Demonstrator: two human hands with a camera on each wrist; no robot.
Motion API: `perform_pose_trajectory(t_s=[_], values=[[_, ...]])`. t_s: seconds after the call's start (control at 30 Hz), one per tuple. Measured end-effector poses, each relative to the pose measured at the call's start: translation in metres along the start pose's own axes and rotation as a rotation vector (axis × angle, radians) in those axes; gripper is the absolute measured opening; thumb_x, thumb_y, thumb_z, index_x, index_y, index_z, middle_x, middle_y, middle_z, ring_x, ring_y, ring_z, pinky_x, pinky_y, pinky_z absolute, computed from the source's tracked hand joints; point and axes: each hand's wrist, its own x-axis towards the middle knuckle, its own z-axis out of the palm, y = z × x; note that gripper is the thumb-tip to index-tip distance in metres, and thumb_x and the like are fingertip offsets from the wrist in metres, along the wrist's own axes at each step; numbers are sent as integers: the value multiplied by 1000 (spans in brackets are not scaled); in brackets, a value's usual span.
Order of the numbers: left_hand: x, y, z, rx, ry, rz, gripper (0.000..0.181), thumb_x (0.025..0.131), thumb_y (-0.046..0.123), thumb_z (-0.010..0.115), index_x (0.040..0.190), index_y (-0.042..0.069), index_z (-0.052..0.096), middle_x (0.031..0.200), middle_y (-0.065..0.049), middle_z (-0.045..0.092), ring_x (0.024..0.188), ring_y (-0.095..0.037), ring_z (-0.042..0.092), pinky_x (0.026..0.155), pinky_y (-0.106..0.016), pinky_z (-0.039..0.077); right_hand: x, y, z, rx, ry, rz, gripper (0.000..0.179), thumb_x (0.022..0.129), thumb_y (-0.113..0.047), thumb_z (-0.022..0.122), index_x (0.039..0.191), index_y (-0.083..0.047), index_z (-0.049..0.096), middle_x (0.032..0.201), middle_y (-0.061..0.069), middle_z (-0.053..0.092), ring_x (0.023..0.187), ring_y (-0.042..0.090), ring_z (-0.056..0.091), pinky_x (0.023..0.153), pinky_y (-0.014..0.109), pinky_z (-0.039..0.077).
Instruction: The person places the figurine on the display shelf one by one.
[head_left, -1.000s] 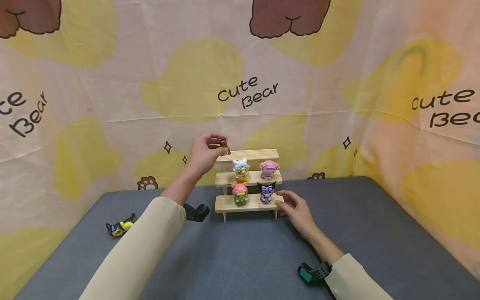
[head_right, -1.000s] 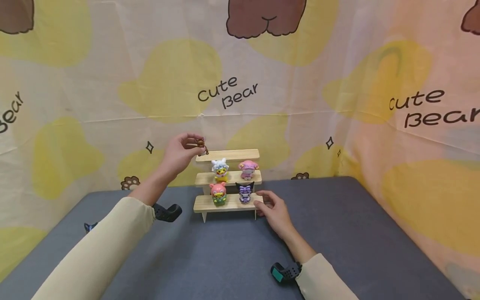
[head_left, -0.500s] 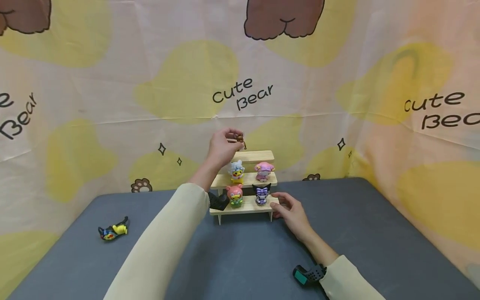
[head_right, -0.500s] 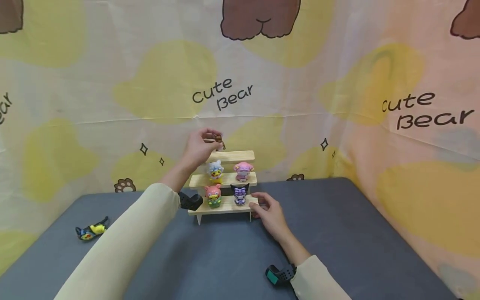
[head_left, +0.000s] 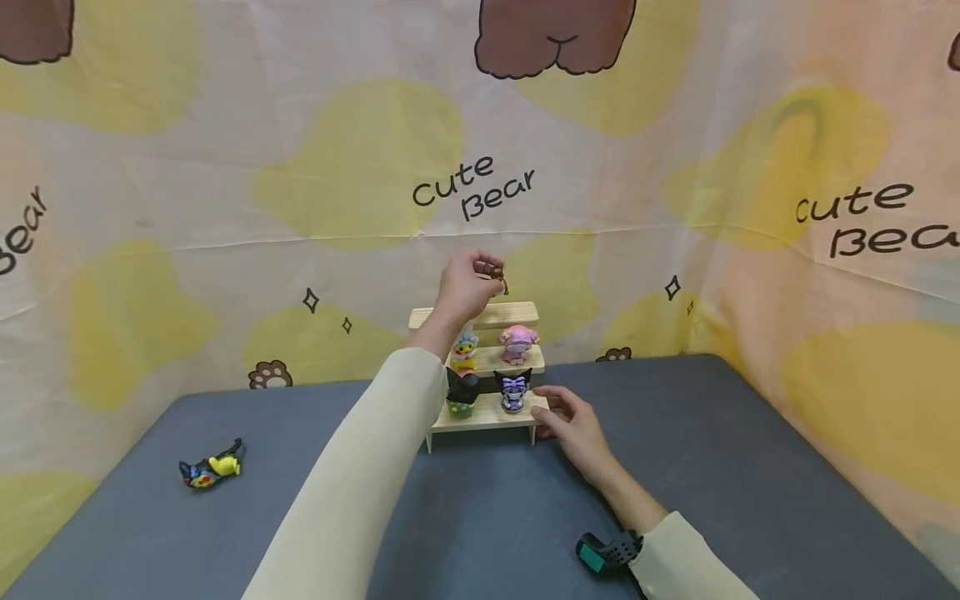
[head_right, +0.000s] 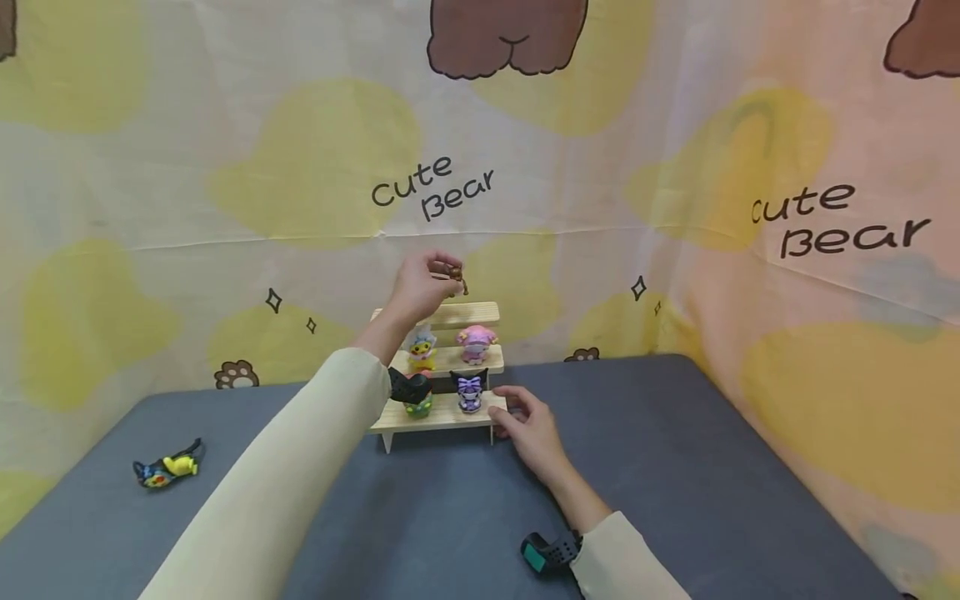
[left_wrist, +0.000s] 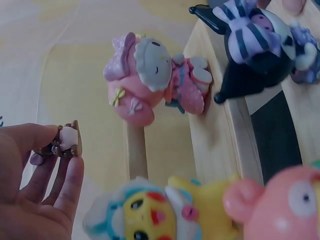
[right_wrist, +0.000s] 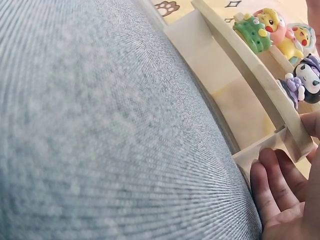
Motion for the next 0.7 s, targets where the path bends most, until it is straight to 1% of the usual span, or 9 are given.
perform_pose_trajectory(t_s=[0.17, 0.33, 0.43, 0.57, 0.63, 0.7], values=[[3, -2, 9, 40, -12, 11, 26, 87, -4, 70, 112, 1, 67, 110, -17, 70, 96, -27, 70, 75, -27, 55, -3, -2, 0, 8, -5, 4, 34, 96, -15, 69, 129, -6, 64, 103, 17, 64, 79, 18, 69, 70, 26, 59], [2, -5, 15, 72, -35, 23, 27, 85, -6, 68, 111, 0, 68, 110, -18, 72, 95, -27, 70, 72, -25, 51, -3, -2, 1, 7, -1, -5, 35, 96, -16, 69, 129, -7, 64, 107, 18, 63, 79, 15, 68, 71, 26, 59], [1, -5, 17, 87, -49, 11, 28, 84, -8, 67, 111, -1, 67, 109, -18, 72, 95, -25, 67, 71, -24, 49, -3, -2, 0, 5, 2, -16, 34, 96, -17, 69, 129, -7, 64, 107, 18, 64, 78, 14, 68, 71, 26, 58], [1, -7, 18, 154, -93, 0, 29, 82, -9, 65, 110, -2, 67, 105, -18, 71, 89, -21, 62, 67, -22, 45, -3, -2, -1, 6, 0, -18, 34, 96, -15, 69, 128, -8, 65, 105, 18, 65, 77, 14, 68, 71, 26, 59], [0, -6, 18, 176, -118, 0, 29, 82, -10, 65, 110, -3, 67, 103, -18, 71, 84, -19, 60, 64, -21, 45, -3, -2, -1, 9, -4, -13, 33, 96, -14, 69, 128, -8, 65, 104, 18, 65, 78, 15, 68, 71, 26, 59], [0, -5, 19, 176, -137, -3, 29, 83, -10, 64, 112, -4, 66, 101, -18, 70, 80, -18, 59, 61, -20, 44, -3, -2, -2, 12, -6, -11, 34, 96, -14, 69, 128, -8, 65, 104, 17, 65, 78, 15, 68, 71, 26, 59]])
